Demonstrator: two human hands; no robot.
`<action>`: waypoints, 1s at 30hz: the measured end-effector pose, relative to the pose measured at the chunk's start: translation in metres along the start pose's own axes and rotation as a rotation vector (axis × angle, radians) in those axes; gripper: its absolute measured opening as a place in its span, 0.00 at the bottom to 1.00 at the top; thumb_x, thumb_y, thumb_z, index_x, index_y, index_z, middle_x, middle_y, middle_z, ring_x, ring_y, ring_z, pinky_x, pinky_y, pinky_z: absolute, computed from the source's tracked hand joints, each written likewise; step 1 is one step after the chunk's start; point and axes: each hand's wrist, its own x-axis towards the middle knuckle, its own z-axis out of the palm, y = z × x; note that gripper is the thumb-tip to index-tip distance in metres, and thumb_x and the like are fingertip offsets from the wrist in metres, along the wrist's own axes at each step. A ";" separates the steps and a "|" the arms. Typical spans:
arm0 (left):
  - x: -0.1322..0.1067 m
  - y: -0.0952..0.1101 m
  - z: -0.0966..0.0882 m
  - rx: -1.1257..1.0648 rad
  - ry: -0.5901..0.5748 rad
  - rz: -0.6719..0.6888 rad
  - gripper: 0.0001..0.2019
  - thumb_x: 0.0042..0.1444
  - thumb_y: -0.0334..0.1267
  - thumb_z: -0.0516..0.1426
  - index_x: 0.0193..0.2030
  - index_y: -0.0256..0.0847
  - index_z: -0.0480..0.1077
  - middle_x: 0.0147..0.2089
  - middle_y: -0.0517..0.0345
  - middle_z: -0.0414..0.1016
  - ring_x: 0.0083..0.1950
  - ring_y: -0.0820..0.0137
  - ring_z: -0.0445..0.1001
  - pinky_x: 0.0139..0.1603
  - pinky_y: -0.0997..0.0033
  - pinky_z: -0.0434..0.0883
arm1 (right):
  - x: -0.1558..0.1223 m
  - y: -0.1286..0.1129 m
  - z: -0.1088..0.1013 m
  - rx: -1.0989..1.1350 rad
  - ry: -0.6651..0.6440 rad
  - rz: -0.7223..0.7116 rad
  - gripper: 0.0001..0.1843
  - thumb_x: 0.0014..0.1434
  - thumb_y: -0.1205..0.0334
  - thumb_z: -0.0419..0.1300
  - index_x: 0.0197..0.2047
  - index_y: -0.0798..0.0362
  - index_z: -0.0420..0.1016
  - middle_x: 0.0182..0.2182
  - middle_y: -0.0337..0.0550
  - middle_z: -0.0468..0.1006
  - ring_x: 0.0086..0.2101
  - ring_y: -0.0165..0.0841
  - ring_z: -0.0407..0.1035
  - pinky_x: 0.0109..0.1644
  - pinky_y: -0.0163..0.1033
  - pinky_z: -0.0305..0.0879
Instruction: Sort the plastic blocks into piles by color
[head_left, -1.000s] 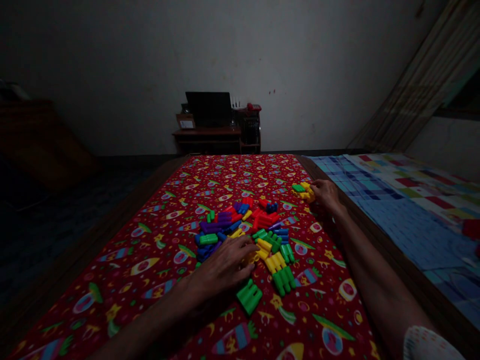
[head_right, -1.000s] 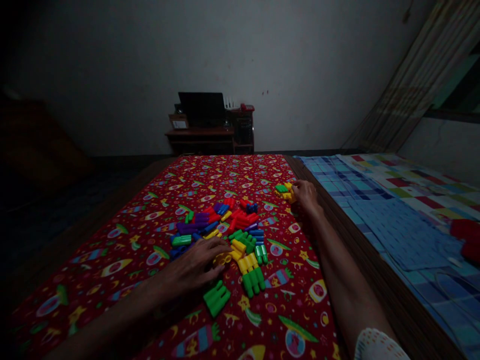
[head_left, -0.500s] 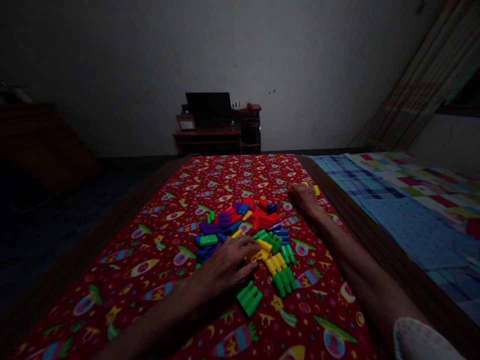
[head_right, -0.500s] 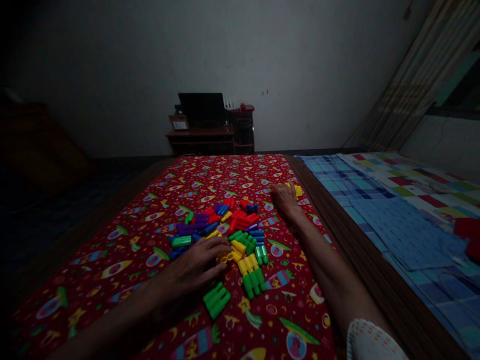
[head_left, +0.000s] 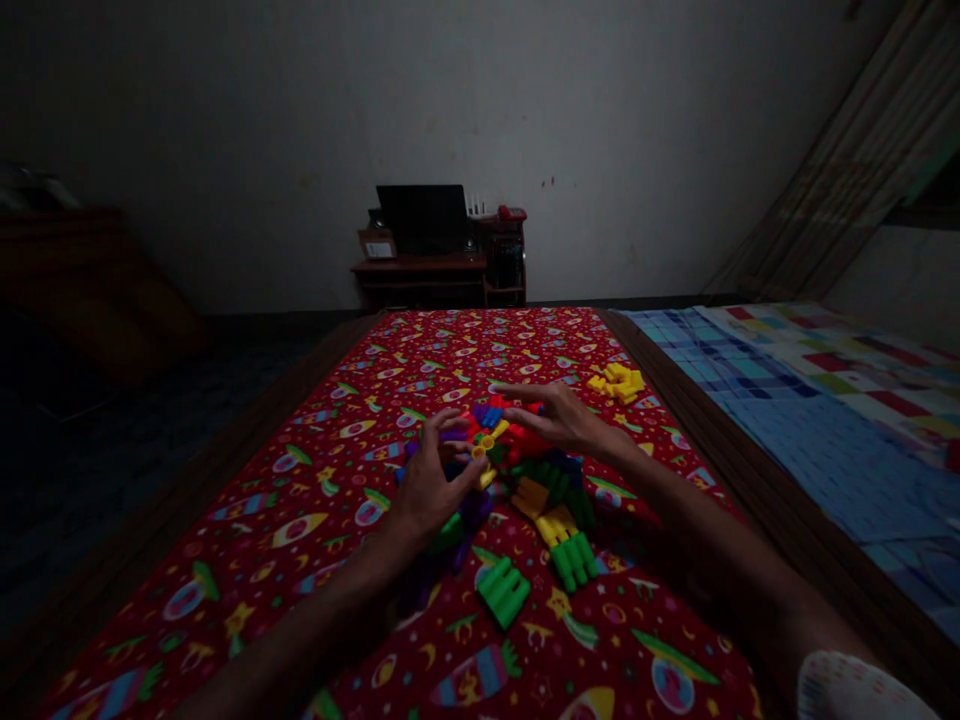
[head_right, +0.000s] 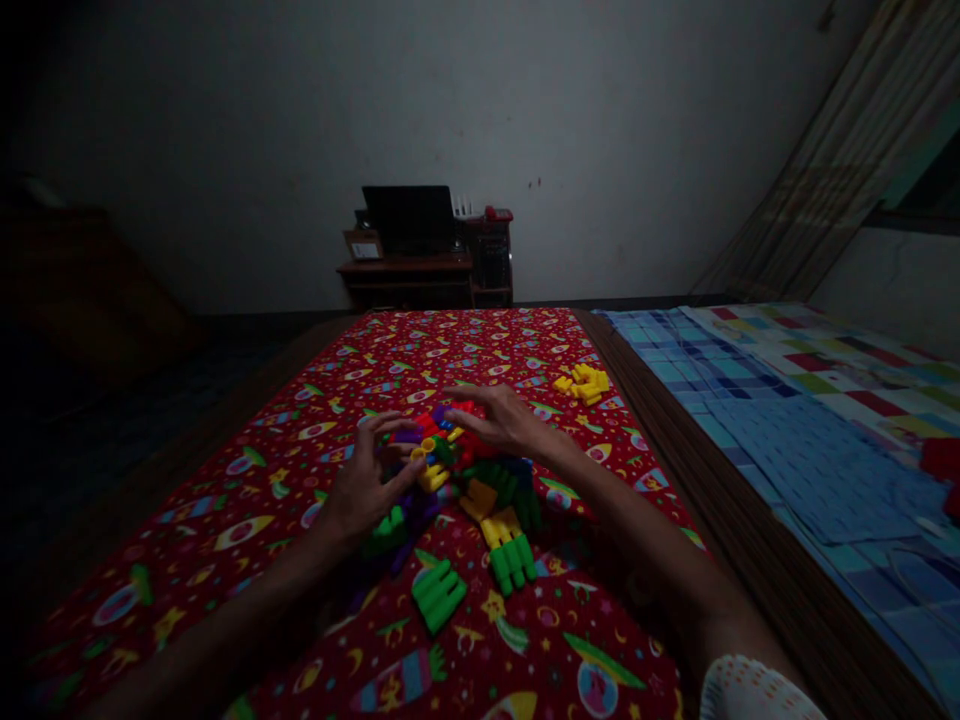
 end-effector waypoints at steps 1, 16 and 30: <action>0.003 -0.001 0.000 -0.099 0.013 -0.083 0.31 0.54 0.48 0.59 0.60 0.47 0.50 0.56 0.48 0.67 0.43 0.67 0.78 0.46 0.59 0.76 | -0.003 -0.009 0.003 0.012 -0.085 -0.048 0.22 0.62 0.56 0.57 0.59 0.49 0.71 0.45 0.46 0.81 0.40 0.34 0.75 0.43 0.37 0.68; -0.002 -0.023 -0.011 0.645 -0.295 0.300 0.10 0.63 0.41 0.52 0.46 0.42 0.70 0.47 0.51 0.71 0.50 0.62 0.71 0.51 0.60 0.69 | -0.017 0.086 -0.069 -0.547 0.451 0.483 0.13 0.57 0.63 0.57 0.41 0.54 0.82 0.37 0.48 0.83 0.37 0.36 0.76 0.41 0.35 0.66; 0.002 -0.027 -0.008 0.772 -0.346 0.310 0.11 0.58 0.44 0.58 0.43 0.42 0.67 0.46 0.52 0.71 0.49 0.60 0.69 0.47 0.61 0.66 | -0.028 0.110 -0.072 -0.642 0.536 0.546 0.18 0.61 0.62 0.52 0.46 0.56 0.81 0.42 0.53 0.82 0.42 0.40 0.76 0.48 0.39 0.67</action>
